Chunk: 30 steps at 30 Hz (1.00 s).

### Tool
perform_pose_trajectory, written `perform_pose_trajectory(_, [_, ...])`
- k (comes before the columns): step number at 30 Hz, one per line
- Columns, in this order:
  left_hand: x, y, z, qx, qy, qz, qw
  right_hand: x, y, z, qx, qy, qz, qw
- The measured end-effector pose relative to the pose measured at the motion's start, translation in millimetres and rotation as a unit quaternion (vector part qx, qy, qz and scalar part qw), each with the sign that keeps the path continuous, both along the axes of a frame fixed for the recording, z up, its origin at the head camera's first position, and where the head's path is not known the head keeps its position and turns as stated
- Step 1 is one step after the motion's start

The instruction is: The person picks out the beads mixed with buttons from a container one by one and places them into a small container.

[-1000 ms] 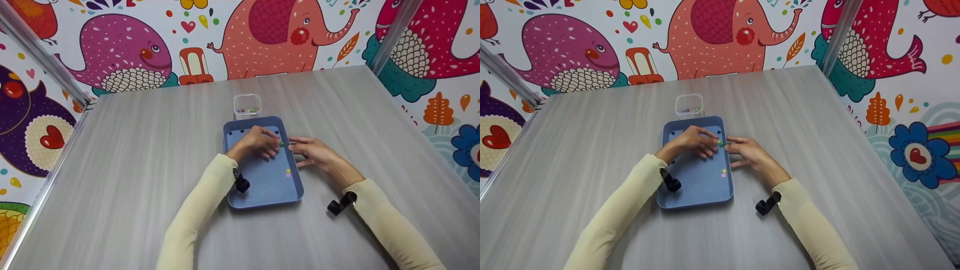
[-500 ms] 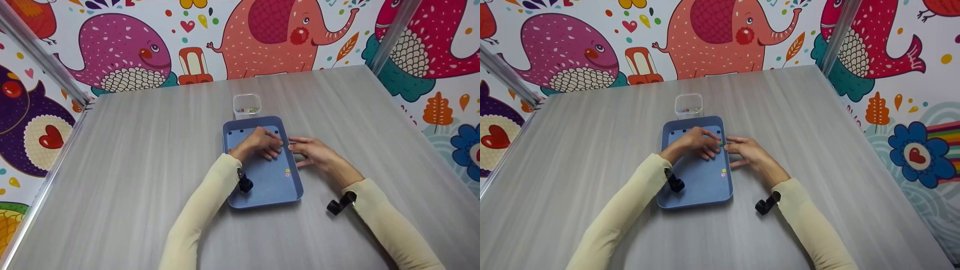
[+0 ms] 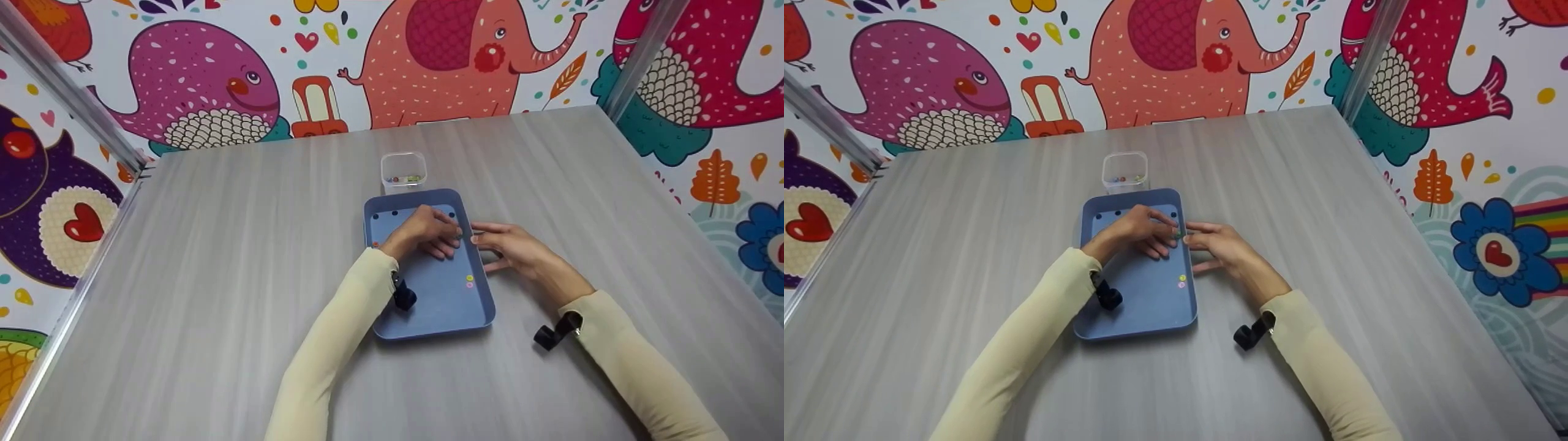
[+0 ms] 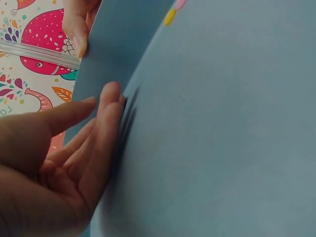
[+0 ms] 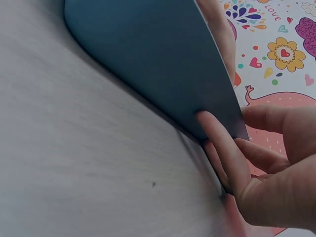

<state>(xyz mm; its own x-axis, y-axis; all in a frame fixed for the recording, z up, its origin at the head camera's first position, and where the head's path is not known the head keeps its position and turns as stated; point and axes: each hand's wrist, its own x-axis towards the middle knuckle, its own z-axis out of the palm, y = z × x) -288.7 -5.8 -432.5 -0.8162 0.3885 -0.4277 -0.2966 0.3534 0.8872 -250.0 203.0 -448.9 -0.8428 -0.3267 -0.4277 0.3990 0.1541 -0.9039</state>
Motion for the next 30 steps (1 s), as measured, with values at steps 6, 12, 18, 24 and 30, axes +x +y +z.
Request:
perform_pose_trajectory(6, [-1.2,1.5,-1.7,-0.007,0.000,-0.003,1.0000,-0.7,-0.6,0.2,-0.004,-0.002,0.001,1.0000])
perform_pose_trajectory(12, [0.4,3.7,-2.8,-0.012,0.006,0.007,0.9999,-0.7,0.0,0.2,-0.002,-0.004,0.004,1.0000])
perform_pose_trajectory(18, [0.7,5.0,-4.8,-0.016,0.007,0.013,0.9998,-0.1,-0.2,-0.2,0.000,-0.002,0.002,1.0000])
perform_pose_trajectory(24, [1.4,5.3,-3.4,-0.025,0.007,0.008,0.9996,0.4,-0.3,-0.8,0.003,0.000,-0.001,1.0000])
perform_pose_trajectory(30, [2.3,6.0,-0.4,-0.023,-0.004,0.009,0.9997,0.6,0.5,-0.9,0.003,0.002,0.000,1.0000])
